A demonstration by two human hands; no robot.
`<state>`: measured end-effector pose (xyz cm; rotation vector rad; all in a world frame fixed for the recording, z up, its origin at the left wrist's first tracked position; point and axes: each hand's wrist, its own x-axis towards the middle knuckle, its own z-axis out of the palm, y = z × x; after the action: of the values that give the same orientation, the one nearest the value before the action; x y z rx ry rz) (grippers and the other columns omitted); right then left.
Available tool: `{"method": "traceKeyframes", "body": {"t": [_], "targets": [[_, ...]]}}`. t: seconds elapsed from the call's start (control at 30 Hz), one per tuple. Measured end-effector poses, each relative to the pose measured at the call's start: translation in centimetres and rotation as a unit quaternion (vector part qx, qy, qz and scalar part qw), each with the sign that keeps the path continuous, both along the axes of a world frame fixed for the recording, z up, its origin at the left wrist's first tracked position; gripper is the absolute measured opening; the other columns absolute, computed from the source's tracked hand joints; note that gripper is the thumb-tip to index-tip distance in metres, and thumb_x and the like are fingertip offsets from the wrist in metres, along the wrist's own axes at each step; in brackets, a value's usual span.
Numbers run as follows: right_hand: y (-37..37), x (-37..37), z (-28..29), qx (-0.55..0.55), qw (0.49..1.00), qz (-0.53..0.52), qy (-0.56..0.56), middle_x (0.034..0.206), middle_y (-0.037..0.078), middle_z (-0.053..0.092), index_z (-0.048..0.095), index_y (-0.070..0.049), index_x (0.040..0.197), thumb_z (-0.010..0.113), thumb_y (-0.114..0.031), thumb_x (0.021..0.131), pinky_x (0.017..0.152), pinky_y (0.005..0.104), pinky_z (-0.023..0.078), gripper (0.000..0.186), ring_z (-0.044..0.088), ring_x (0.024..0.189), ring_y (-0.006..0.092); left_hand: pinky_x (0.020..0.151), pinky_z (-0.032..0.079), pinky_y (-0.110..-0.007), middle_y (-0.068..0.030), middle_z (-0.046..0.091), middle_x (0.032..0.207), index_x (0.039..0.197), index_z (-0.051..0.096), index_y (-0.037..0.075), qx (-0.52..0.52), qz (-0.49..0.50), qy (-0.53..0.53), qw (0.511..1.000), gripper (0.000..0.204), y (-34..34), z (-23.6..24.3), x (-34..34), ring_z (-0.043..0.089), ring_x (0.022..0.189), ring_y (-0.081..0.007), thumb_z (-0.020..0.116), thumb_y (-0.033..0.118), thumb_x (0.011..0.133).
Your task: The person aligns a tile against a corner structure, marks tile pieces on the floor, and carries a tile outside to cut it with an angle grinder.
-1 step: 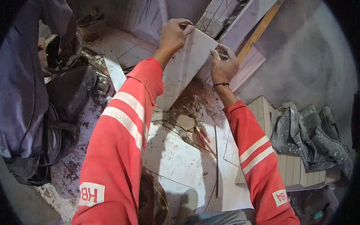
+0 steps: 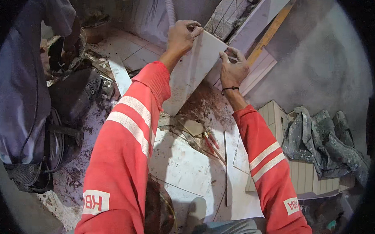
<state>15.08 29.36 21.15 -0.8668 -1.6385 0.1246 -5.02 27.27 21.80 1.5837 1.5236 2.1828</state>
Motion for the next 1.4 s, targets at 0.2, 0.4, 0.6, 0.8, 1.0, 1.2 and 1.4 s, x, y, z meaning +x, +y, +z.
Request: {"method": "traceKeyframes", "body": {"t": [0.2, 0.4, 0.6, 0.8, 1.0, 1.2, 1.4], "targets": [[-0.1, 0.2, 0.5, -0.007, 1.0, 0.004, -0.005, 0.092, 0.01, 0.079, 0.077, -0.007, 0.108, 0.086, -0.016, 0.081, 0.081, 0.0346, 0.057, 0.03, 0.077, 0.085, 0.0225, 0.084, 0.058, -0.035, -0.0134, 0.081, 0.102, 0.112, 0.081, 0.005, -0.013, -0.033, -0.029, 0.999, 0.031, 0.2, 0.1, -0.4, 0.078, 0.093, -0.0239, 0.082, 0.027, 0.09], [-0.4, 0.3, 0.5, 0.03, 0.999, 0.001, -0.025, 0.093, 0.009, 0.079, 0.077, -0.006, 0.107, 0.085, -0.015, 0.083, 0.081, 0.0348, 0.057, 0.026, 0.076, 0.085, 0.0208, 0.086, 0.058, -0.035, -0.0127, 0.081, 0.107, 0.119, 0.079, 0.008, 0.003, -0.031, -0.026, 0.999, 0.032, 0.6, -0.6, -1.2, 0.077, 0.096, -0.0232, 0.079, 0.027, 0.093], [0.1, 0.4, 0.5, 0.017, 0.999, 0.014, -0.041, 0.094, 0.01, 0.079, 0.076, -0.001, 0.109, 0.086, -0.014, 0.085, 0.08, 0.0318, 0.059, 0.029, 0.076, 0.087, 0.018, 0.088, 0.057, -0.036, -0.0138, 0.081, 0.107, 0.117, 0.08, 0.007, -0.033, -0.053, -0.017, 0.998, 0.036, 0.5, -0.3, -1.7, 0.077, 0.097, -0.0238, 0.078, 0.034, 0.094], [0.2, 0.3, 0.6, 0.007, 0.999, 0.027, -0.033, 0.093, 0.01, 0.079, 0.076, -0.003, 0.107, 0.085, -0.01, 0.084, 0.082, 0.0329, 0.057, 0.025, 0.075, 0.086, 0.0194, 0.088, 0.059, -0.043, -0.0224, 0.078, 0.101, 0.108, 0.081, 0.003, -0.041, -0.021, -0.005, 0.999, 0.035, 0.9, -0.1, -1.9, 0.077, 0.095, -0.0361, 0.079, 0.031, 0.087], [0.2, 0.4, 0.4, 0.013, 0.998, 0.037, -0.039, 0.094, 0.011, 0.079, 0.076, -0.001, 0.108, 0.085, -0.009, 0.085, 0.081, 0.0332, 0.058, 0.026, 0.075, 0.087, 0.0188, 0.082, 0.059, -0.039, -0.0172, 0.08, 0.095, 0.103, 0.084, 0.007, -0.052, 0.005, 0.008, 0.999, 0.03, 1.1, -0.4, -2.1, 0.078, 0.086, -0.0303, 0.081, 0.034, 0.09], [0.6, 0.7, 0.5, -0.003, 0.999, 0.033, -0.037, 0.095, 0.011, 0.078, 0.075, -0.001, 0.11, 0.084, -0.01, 0.086, 0.081, 0.0333, 0.059, 0.027, 0.076, 0.089, 0.0189, 0.082, 0.058, -0.041, -0.0194, 0.079, 0.095, 0.103, 0.084, 0.007, -0.081, -0.014, -0.05, 0.995, 0.029, 0.8, 0.2, -1.4, 0.078, 0.086, -0.0323, 0.083, 0.032, 0.088], [-0.2, 0.1, 0.6, 0.008, 0.999, 0.023, -0.045, 0.095, 0.011, 0.079, 0.075, -0.002, 0.109, 0.084, -0.011, 0.086, 0.081, 0.0334, 0.058, 0.026, 0.076, 0.088, 0.0195, 0.094, 0.058, -0.045, -0.0218, 0.078, 0.106, 0.108, 0.084, 0.011, -0.113, -0.029, -0.067, 0.991, 0.03, 0.7, 0.2, -1.6, 0.076, 0.101, -0.0381, 0.084, 0.032, 0.086]]}}
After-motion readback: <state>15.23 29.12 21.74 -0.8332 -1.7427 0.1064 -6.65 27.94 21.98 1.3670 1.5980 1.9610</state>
